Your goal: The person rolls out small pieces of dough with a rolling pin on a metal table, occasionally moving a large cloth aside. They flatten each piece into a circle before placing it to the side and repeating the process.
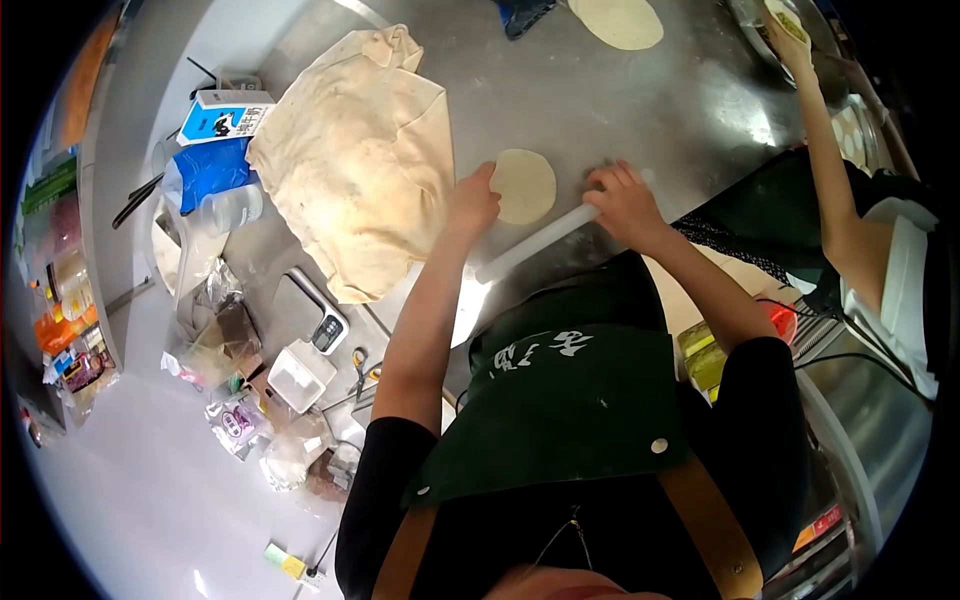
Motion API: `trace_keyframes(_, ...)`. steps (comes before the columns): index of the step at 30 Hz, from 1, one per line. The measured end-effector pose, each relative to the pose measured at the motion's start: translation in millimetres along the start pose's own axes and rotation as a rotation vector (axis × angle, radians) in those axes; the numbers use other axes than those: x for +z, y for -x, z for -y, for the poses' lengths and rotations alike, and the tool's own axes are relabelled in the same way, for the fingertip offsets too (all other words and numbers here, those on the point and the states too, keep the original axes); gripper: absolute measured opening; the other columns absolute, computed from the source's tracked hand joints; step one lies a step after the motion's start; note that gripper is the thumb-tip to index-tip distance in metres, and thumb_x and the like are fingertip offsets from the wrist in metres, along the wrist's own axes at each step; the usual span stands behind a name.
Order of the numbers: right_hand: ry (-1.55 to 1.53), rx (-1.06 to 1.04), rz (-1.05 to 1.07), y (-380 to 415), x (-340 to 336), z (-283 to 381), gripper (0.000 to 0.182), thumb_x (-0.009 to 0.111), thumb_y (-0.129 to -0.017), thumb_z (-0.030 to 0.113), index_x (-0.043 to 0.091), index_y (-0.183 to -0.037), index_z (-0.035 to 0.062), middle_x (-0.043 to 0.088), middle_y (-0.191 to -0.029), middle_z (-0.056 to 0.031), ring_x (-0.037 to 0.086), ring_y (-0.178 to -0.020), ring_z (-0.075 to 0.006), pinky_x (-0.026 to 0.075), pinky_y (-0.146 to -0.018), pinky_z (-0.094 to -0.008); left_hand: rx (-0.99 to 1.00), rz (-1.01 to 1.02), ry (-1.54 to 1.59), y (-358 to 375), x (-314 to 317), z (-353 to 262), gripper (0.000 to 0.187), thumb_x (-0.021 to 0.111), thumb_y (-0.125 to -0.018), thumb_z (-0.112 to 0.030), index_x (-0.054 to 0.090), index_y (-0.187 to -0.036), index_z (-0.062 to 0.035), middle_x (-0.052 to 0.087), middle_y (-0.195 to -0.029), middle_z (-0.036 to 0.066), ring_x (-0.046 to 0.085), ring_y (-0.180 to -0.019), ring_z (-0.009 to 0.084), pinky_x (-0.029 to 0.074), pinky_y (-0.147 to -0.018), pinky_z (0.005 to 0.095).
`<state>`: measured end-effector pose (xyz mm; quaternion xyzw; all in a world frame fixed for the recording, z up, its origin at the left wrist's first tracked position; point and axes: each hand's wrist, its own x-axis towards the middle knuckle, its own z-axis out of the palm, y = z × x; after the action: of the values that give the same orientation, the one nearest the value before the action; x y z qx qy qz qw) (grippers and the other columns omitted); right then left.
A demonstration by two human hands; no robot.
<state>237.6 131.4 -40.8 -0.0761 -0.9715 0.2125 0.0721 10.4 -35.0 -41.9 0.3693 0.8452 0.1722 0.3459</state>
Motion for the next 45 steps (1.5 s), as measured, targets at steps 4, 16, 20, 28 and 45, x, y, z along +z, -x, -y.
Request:
trace_keyframes(4,-0.015,-0.117,0.013,-39.4,-1.4,-4.6,0.034,0.078,-0.067,0.022,0.063,-0.094,0.0094,0.055,-0.113,-0.0097,0.051,-0.114,-0.0286,0.034,-0.109,-0.0485,0.018,0.065,0.006,-3.7,-3.3,12.7,0.045,0.064,-0.081,-0.005,0.052,-0.124,-0.005,0.066,-0.099,0.024,0.062,-0.094,0.0404,0.049,-0.08,0.0458)
trace_keyframes(16,0.209,0.26,-0.07,-62.6,62.9,8.4,0.05,0.055,-0.089,0.031,0.049,-0.131,0.0034,0.038,-0.146,-0.0188,0.034,-0.135,-0.0357,0.024,-0.112,-0.0526,0.038,0.064,0.324,-31.8,-12.6,12.3,0.027,0.068,-0.079,-0.014,0.067,-0.103,-0.0007,0.067,-0.087,0.018,0.064,-0.08,0.03,0.049,-0.07,0.036)
trace_keyframes(20,0.169,0.307,-0.126,-109.4,62.0,7.2,0.051,0.054,-0.09,0.032,0.049,-0.132,0.0033,0.035,-0.149,-0.0179,0.032,-0.137,-0.0348,0.023,-0.112,-0.0532,0.069,0.14,0.106,-44.2,-6.1,16.2,0.033,0.07,-0.078,-0.02,0.067,-0.104,-0.0011,0.067,-0.082,0.017,0.064,-0.075,0.0268,0.048,-0.067,0.0358)
trace_keyframes(28,0.027,0.095,-0.083,-4.5,42.5,18.1,0.052,0.07,-0.077,0.028,0.056,-0.122,0.0053,0.038,-0.147,-0.0184,0.036,-0.136,-0.0342,0.026,-0.112,-0.0517,0.038,0.018,-0.124,-6.9,-10.1,-16.3,0.035,0.069,-0.078,-0.02,0.063,-0.108,-0.0017,0.067,-0.093,0.021,0.064,-0.087,0.0376,0.05,-0.077,0.0429)
trace_keyframes(45,0.073,0.155,-0.128,-59.7,43.5,10.6,0.045,0.07,-0.078,0.033,0.061,-0.111,0.0054,0.05,-0.131,-0.0159,0.043,-0.126,-0.0339,0.028,-0.111,-0.0514,-0.185,0.086,0.2,15.3,-12.1,-2.1,0.026,0.069,-0.078,-0.016,0.06,-0.094,0.003,0.061,-0.079,0.02,0.059,-0.072,0.03,0.045,-0.065,0.0383)
